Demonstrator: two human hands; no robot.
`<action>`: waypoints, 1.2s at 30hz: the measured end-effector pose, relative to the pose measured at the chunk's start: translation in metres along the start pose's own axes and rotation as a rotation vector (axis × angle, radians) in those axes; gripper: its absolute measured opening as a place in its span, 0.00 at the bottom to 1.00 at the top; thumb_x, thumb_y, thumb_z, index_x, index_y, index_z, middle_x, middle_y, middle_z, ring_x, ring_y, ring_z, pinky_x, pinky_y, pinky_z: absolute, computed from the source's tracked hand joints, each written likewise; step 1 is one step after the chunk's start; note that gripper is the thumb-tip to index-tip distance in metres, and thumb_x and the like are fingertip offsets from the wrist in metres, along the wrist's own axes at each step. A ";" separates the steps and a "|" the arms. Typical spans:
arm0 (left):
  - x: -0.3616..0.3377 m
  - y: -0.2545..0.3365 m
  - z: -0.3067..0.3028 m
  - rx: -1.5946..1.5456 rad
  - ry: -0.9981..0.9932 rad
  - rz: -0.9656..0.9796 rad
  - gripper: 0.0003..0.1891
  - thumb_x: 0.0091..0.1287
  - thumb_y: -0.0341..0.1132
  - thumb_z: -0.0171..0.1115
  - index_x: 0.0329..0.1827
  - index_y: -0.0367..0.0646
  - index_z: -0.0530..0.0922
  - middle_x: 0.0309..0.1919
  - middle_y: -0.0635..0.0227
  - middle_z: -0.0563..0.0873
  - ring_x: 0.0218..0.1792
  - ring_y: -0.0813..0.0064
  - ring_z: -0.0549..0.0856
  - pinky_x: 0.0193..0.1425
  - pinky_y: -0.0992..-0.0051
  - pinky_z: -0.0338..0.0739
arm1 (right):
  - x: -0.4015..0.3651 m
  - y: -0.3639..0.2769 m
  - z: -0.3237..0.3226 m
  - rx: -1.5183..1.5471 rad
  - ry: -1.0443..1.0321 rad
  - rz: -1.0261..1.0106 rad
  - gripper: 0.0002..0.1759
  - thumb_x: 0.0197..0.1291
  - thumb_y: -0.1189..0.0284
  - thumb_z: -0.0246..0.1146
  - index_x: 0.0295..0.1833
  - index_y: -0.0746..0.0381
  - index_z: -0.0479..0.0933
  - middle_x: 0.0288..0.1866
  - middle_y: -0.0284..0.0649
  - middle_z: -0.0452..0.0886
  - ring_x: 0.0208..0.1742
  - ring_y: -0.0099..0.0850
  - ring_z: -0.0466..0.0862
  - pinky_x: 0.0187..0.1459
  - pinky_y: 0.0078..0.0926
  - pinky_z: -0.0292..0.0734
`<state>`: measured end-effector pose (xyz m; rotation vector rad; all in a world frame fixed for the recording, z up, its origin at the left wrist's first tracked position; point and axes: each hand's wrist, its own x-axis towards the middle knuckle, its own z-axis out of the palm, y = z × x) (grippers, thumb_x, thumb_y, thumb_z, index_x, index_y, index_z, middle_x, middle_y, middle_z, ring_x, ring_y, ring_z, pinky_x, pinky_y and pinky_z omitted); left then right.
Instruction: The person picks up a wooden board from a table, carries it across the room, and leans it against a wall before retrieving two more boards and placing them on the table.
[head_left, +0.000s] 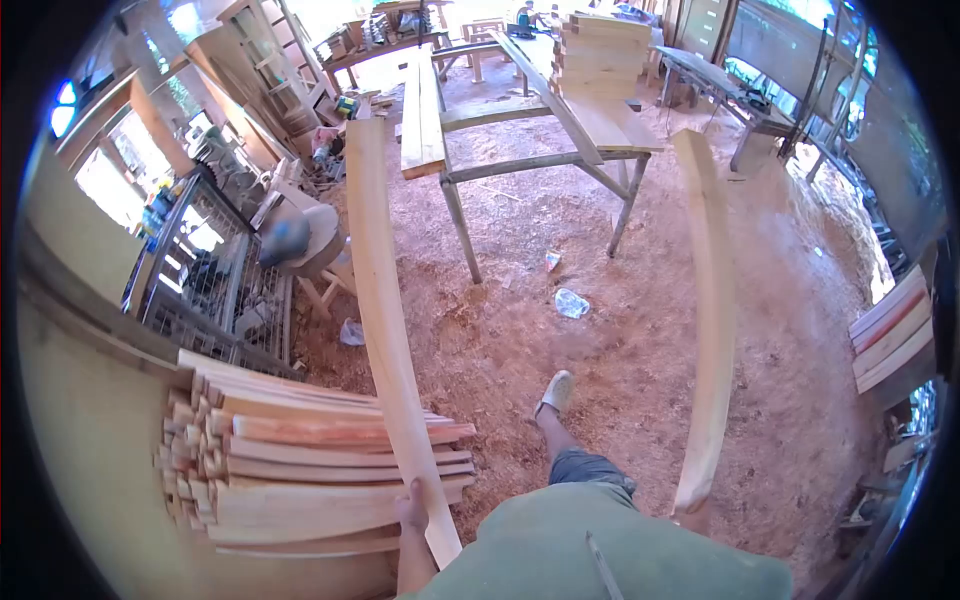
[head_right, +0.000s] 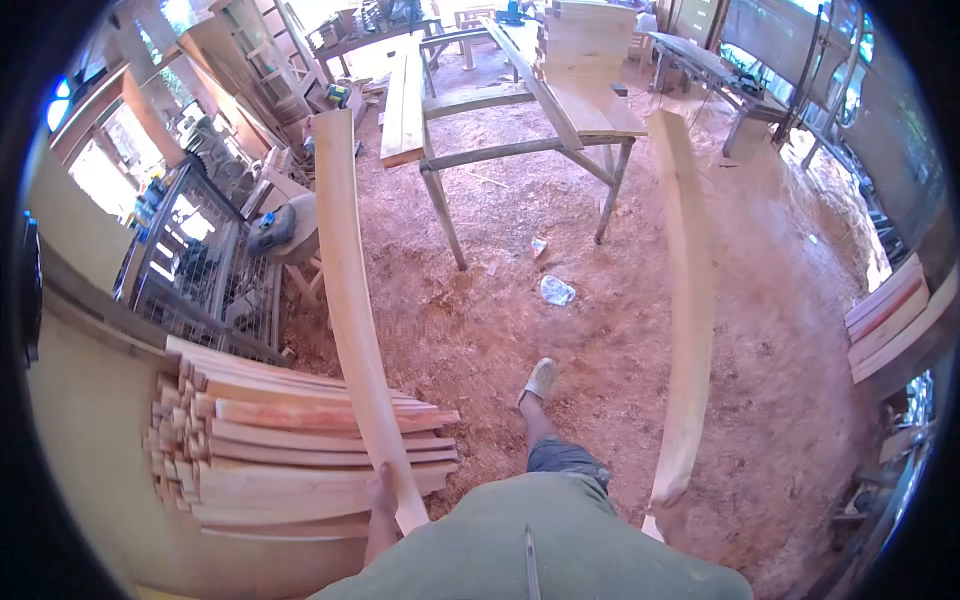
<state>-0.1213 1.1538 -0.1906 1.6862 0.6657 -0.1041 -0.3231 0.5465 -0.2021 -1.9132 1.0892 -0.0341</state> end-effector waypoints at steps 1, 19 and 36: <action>0.014 0.020 0.014 0.046 0.038 -0.016 0.36 0.65 0.60 0.59 0.38 0.23 0.83 0.29 0.66 0.85 0.31 0.78 0.80 0.37 0.70 0.75 | 0.018 0.004 0.008 -0.012 0.045 0.000 0.58 0.24 0.74 0.79 0.66 0.70 0.55 0.57 0.50 0.71 0.59 0.40 0.74 0.53 0.36 0.76; 0.270 0.385 0.196 -0.455 -0.635 -0.218 0.40 0.62 0.60 0.62 0.68 0.38 0.66 0.55 0.56 0.80 0.52 0.58 0.82 0.56 0.59 0.79 | 0.192 -0.549 0.002 0.828 -1.074 0.396 0.38 0.52 0.53 0.67 0.63 0.65 0.68 0.41 0.50 0.83 0.38 0.39 0.85 0.39 0.37 0.83; 0.478 0.448 0.341 -0.674 -0.682 -0.397 0.33 0.71 0.60 0.50 0.64 0.38 0.72 0.51 0.59 0.83 0.49 0.65 0.83 0.56 0.66 0.78 | 0.361 -0.694 0.099 0.646 -1.025 0.613 0.46 0.53 0.37 0.61 0.67 0.60 0.68 0.50 0.45 0.81 0.48 0.33 0.81 0.48 0.36 0.80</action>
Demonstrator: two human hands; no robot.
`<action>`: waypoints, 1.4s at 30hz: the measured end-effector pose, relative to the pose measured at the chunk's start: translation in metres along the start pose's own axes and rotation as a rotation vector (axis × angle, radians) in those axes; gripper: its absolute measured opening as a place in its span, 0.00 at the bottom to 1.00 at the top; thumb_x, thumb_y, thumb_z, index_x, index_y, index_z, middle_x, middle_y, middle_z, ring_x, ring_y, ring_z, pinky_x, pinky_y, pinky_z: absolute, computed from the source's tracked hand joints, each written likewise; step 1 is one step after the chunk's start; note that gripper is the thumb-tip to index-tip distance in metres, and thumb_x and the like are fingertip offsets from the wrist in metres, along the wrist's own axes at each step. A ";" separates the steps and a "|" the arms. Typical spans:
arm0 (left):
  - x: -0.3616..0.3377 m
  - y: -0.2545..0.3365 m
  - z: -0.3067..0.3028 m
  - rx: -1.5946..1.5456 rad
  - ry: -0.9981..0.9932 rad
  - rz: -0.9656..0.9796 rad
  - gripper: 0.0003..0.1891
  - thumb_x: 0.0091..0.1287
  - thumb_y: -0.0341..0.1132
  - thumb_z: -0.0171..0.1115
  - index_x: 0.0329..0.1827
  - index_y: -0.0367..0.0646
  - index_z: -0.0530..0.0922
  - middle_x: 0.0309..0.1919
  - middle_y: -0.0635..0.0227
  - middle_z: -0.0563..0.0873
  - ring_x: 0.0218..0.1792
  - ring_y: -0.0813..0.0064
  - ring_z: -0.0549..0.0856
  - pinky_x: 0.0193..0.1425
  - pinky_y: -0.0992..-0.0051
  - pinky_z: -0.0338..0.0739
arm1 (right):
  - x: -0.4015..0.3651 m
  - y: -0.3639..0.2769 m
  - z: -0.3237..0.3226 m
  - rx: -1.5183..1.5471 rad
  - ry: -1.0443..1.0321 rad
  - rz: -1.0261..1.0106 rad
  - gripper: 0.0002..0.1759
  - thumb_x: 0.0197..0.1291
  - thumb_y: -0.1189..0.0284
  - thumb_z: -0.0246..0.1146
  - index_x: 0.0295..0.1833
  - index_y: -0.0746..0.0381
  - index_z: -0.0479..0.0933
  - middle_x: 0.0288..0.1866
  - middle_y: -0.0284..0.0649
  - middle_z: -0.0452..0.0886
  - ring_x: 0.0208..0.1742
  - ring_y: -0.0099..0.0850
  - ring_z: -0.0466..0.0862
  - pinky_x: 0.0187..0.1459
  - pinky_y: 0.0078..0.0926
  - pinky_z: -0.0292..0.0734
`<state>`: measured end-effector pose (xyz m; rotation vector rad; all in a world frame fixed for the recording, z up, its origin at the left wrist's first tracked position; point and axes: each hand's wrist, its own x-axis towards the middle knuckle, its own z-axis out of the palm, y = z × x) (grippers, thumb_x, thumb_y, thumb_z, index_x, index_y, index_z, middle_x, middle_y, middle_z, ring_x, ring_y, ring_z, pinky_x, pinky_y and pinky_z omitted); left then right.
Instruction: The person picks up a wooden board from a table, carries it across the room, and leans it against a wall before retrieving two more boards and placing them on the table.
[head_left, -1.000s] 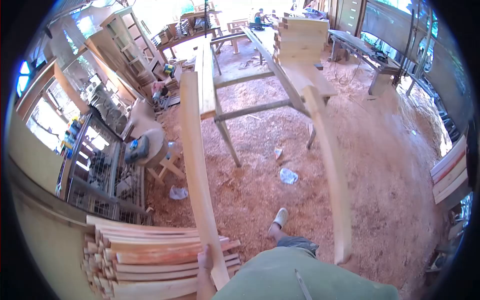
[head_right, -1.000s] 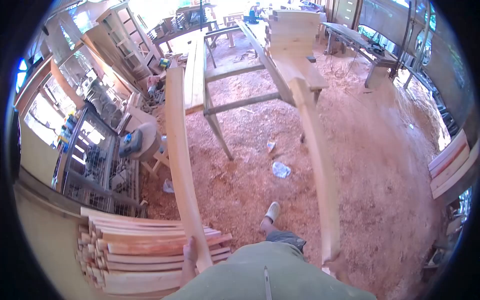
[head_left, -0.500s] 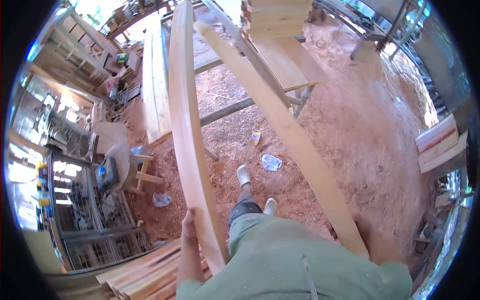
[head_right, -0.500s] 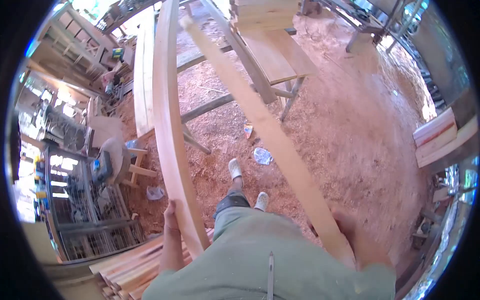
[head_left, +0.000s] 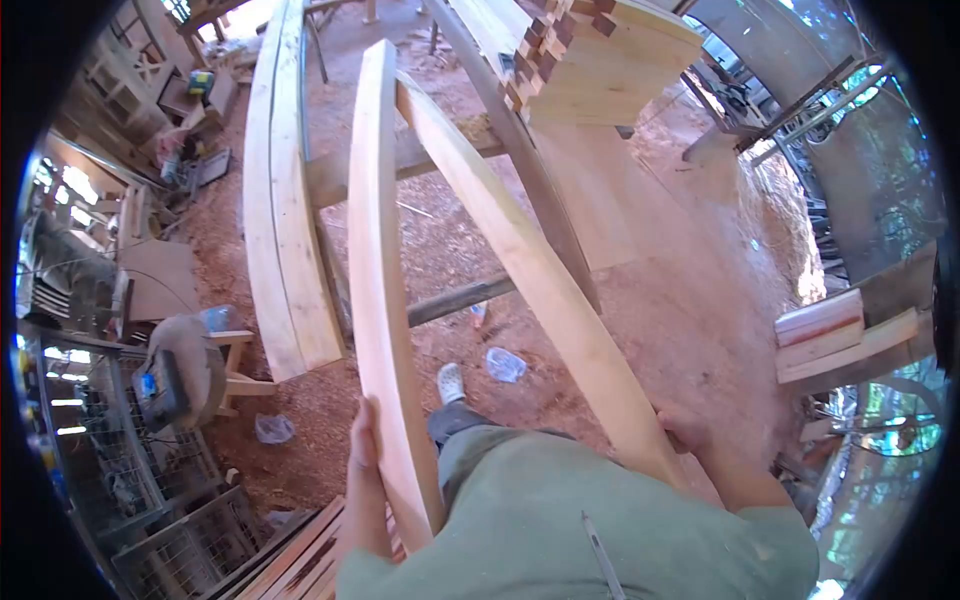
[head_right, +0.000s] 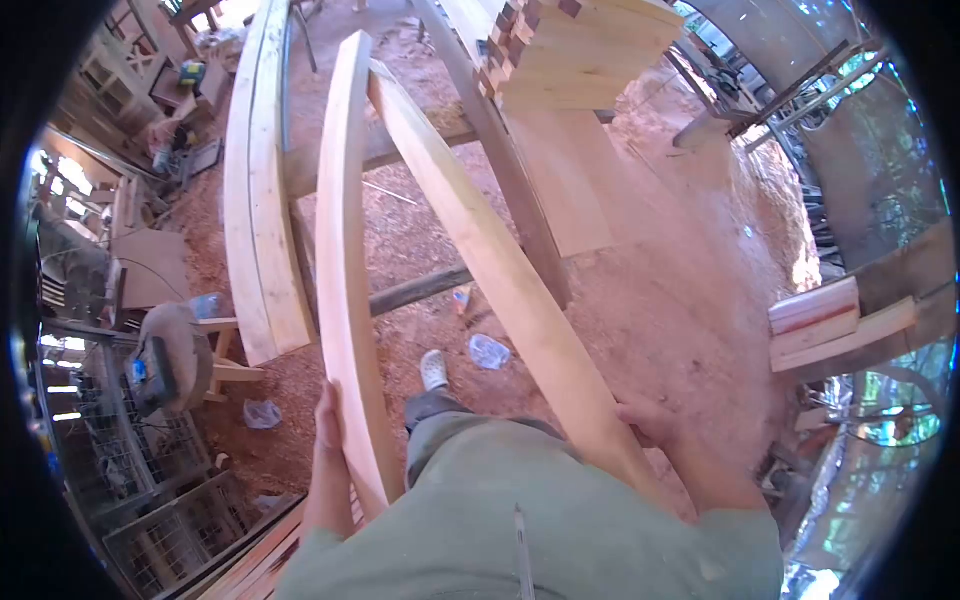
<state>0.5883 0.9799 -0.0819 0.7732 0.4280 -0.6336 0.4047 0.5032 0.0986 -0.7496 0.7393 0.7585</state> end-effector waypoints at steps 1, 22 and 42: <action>0.009 0.014 0.002 -0.020 -0.032 -0.032 0.33 0.71 0.61 0.49 0.63 0.38 0.72 0.50 0.59 0.84 0.47 0.66 0.84 0.54 0.67 0.79 | -0.001 0.003 -0.004 -0.010 0.029 0.022 0.44 0.55 0.39 0.61 0.68 0.60 0.68 0.51 0.45 0.81 0.49 0.32 0.81 0.49 0.35 0.80; -0.027 -0.032 -0.008 -0.110 0.129 -0.125 0.36 0.66 0.58 0.60 0.65 0.36 0.70 0.55 0.59 0.82 0.55 0.61 0.81 0.63 0.63 0.74 | -0.038 0.029 0.010 -0.091 0.406 -0.077 0.23 0.68 0.64 0.53 0.65 0.63 0.72 0.60 0.43 0.79 0.57 0.30 0.78 0.57 0.31 0.74; -0.004 0.002 0.058 0.155 0.200 0.063 0.31 0.67 0.56 0.59 0.57 0.35 0.75 0.44 0.59 0.85 0.41 0.66 0.86 0.47 0.67 0.82 | -0.014 0.024 -0.049 -0.195 0.163 -0.198 0.31 0.62 0.62 0.64 0.66 0.68 0.69 0.59 0.42 0.79 0.55 0.29 0.80 0.58 0.30 0.75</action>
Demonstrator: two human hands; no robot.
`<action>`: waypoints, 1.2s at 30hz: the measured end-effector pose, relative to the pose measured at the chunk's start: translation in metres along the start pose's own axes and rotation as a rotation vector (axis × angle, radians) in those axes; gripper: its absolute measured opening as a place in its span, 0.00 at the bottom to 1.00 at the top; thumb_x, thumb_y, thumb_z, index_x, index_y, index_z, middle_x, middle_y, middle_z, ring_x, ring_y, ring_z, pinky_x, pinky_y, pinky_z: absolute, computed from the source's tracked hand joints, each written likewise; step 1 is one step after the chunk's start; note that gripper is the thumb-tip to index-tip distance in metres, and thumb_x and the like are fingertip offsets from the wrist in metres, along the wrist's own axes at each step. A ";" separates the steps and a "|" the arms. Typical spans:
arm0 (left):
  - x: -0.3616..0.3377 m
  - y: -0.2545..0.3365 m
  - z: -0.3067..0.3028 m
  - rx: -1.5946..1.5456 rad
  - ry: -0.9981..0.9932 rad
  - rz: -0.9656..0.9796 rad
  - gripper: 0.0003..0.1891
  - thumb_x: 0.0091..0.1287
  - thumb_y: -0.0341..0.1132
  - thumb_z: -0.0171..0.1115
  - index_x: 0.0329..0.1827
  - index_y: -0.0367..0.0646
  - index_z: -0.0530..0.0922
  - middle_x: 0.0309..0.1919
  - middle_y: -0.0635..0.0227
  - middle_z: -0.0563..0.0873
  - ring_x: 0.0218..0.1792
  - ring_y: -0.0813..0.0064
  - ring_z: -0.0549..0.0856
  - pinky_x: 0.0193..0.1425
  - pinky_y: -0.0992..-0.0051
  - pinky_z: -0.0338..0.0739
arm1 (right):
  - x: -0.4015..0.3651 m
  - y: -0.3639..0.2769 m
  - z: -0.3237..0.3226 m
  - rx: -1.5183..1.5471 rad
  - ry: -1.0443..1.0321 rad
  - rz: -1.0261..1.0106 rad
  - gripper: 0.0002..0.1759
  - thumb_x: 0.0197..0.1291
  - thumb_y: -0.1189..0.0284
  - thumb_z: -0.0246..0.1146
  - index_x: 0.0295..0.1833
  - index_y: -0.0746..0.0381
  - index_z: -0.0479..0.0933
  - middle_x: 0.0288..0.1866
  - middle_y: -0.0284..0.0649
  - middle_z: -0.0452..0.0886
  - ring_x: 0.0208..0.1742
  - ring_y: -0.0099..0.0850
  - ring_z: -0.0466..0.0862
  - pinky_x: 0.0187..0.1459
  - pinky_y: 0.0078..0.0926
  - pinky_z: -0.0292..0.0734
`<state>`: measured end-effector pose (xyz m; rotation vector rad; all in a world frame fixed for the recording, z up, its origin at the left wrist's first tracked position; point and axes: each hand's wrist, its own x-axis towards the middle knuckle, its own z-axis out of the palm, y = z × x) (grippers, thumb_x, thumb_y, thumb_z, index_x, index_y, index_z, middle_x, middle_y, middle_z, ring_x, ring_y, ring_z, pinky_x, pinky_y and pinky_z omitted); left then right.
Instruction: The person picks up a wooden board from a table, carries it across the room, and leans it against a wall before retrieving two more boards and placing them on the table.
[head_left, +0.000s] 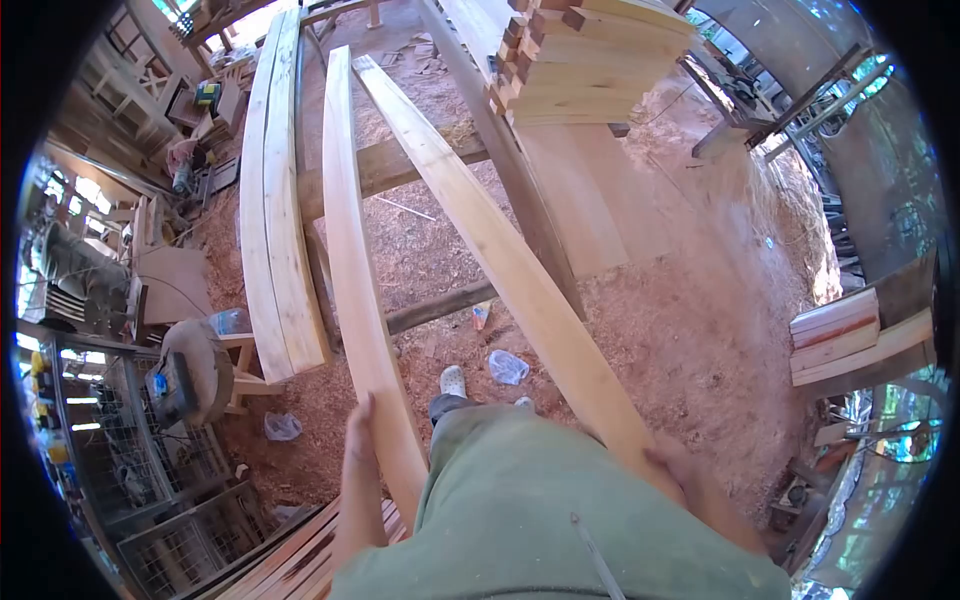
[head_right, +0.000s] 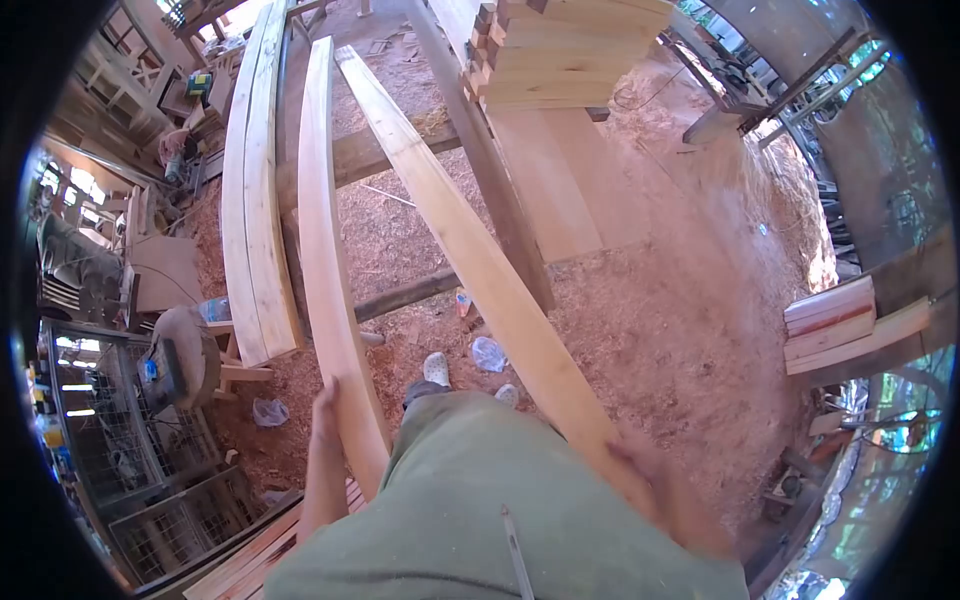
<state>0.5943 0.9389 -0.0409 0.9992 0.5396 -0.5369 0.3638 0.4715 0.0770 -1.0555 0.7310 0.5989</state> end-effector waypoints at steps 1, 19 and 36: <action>0.019 0.014 0.006 0.007 -0.070 0.008 0.30 0.67 0.56 0.58 0.57 0.36 0.76 0.43 0.59 0.86 0.40 0.66 0.86 0.46 0.67 0.82 | 0.014 -0.015 0.006 -0.094 0.051 -0.061 0.29 0.63 0.63 0.63 0.65 0.68 0.70 0.58 0.41 0.79 0.54 0.29 0.80 0.57 0.30 0.75; -0.193 -0.154 -0.068 0.133 0.121 -0.130 0.30 0.60 0.48 0.66 0.60 0.37 0.73 0.46 0.61 0.84 0.46 0.63 0.85 0.52 0.60 0.81 | 0.034 0.012 0.018 -0.288 -0.194 -0.278 0.31 0.66 0.71 0.59 0.71 0.67 0.59 0.61 0.42 0.74 0.60 0.29 0.75 0.60 0.30 0.73; -0.204 -0.191 -0.037 -0.420 -0.548 0.049 0.52 0.56 0.71 0.59 0.71 0.35 0.61 0.60 0.52 0.75 0.54 0.58 0.80 0.57 0.55 0.78 | 0.013 0.071 0.110 0.230 -0.483 -0.359 0.37 0.54 0.64 0.62 0.66 0.73 0.63 0.56 0.50 0.77 0.53 0.38 0.83 0.53 0.36 0.80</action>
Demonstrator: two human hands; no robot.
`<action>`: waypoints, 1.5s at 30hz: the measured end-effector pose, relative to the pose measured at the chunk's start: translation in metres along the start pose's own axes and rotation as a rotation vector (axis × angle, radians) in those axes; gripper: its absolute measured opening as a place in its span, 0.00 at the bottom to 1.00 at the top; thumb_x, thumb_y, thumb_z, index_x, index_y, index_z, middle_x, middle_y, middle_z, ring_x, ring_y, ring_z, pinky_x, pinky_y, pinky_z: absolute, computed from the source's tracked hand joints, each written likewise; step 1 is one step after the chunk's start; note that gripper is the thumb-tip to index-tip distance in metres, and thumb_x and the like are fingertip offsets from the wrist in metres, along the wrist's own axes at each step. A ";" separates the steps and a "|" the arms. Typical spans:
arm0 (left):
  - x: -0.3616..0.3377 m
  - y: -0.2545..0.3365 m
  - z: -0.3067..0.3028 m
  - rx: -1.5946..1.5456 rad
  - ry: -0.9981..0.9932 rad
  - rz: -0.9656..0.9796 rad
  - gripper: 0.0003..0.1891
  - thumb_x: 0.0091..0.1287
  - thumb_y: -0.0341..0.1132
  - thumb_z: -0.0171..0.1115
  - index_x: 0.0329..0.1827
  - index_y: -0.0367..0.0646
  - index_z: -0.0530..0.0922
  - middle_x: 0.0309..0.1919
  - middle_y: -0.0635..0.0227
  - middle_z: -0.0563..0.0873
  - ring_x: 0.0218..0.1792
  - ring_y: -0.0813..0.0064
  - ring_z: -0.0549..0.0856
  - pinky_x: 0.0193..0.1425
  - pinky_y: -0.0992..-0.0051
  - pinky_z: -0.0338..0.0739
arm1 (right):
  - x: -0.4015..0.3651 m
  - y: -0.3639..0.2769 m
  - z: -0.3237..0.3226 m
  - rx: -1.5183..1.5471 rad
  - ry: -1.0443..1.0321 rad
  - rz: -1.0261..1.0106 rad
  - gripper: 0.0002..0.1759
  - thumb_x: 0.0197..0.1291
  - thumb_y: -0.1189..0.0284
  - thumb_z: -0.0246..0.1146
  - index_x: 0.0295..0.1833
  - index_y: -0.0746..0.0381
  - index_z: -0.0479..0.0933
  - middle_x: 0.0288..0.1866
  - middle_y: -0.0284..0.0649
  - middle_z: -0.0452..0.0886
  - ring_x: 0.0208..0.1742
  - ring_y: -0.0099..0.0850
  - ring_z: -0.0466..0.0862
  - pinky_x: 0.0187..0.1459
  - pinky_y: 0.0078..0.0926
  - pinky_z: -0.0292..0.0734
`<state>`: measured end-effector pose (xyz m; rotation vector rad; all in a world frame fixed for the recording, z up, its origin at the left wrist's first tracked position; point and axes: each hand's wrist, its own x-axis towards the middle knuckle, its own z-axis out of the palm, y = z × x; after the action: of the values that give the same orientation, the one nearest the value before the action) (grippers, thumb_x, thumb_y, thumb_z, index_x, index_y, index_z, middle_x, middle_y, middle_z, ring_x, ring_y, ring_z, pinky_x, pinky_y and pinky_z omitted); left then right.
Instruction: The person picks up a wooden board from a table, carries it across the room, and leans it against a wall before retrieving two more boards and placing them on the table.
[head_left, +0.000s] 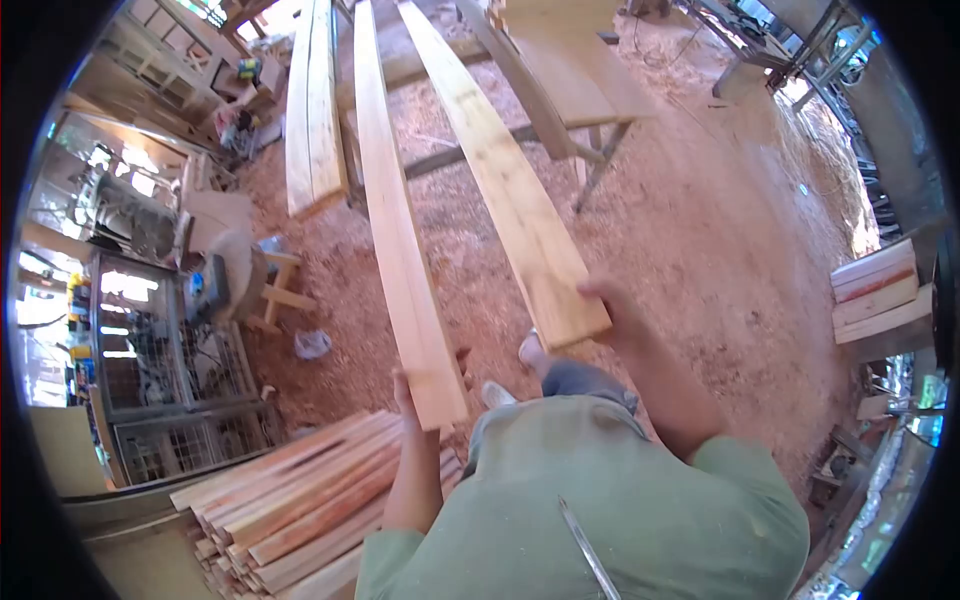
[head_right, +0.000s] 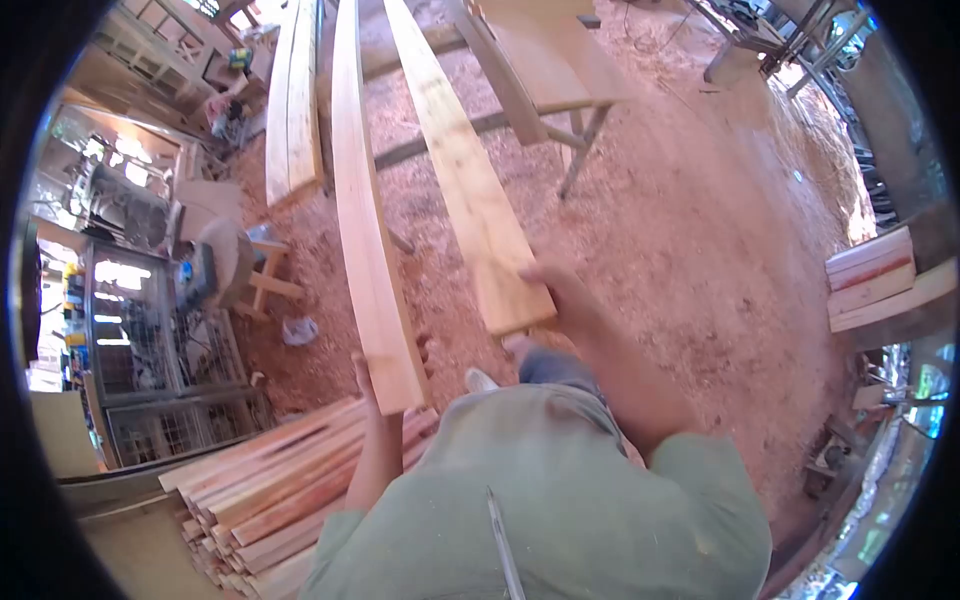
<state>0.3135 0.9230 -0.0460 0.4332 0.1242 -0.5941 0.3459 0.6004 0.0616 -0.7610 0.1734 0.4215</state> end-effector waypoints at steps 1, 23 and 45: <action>0.002 -0.006 0.006 0.009 0.002 0.023 0.51 0.56 0.68 0.61 0.70 0.33 0.61 0.60 0.49 0.75 0.53 0.56 0.81 0.55 0.53 0.79 | 0.004 0.000 0.006 0.036 0.007 -0.012 0.36 0.54 0.64 0.62 0.65 0.73 0.64 0.55 0.49 0.78 0.52 0.39 0.83 0.53 0.37 0.80; 0.011 -0.035 0.069 -0.016 -0.008 0.113 0.43 0.54 0.52 0.62 0.67 0.30 0.62 0.54 0.48 0.77 0.45 0.55 0.83 0.47 0.56 0.82 | 0.032 -0.123 0.100 0.038 -0.219 -0.311 0.38 0.57 0.66 0.61 0.69 0.73 0.58 0.67 0.60 0.67 0.65 0.58 0.72 0.64 0.65 0.68; 0.007 -0.034 0.059 0.013 0.060 0.080 0.45 0.52 0.53 0.64 0.67 0.32 0.61 0.53 0.49 0.76 0.44 0.56 0.84 0.47 0.57 0.82 | 0.034 -0.095 0.146 0.385 0.082 -0.388 0.30 0.72 0.66 0.43 0.77 0.61 0.48 0.62 0.63 0.66 0.58 0.46 0.79 0.55 0.49 0.78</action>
<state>0.2994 0.8693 -0.0061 0.4663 0.1602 -0.5039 0.4173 0.6516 0.2162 -0.4172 0.1719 -0.0157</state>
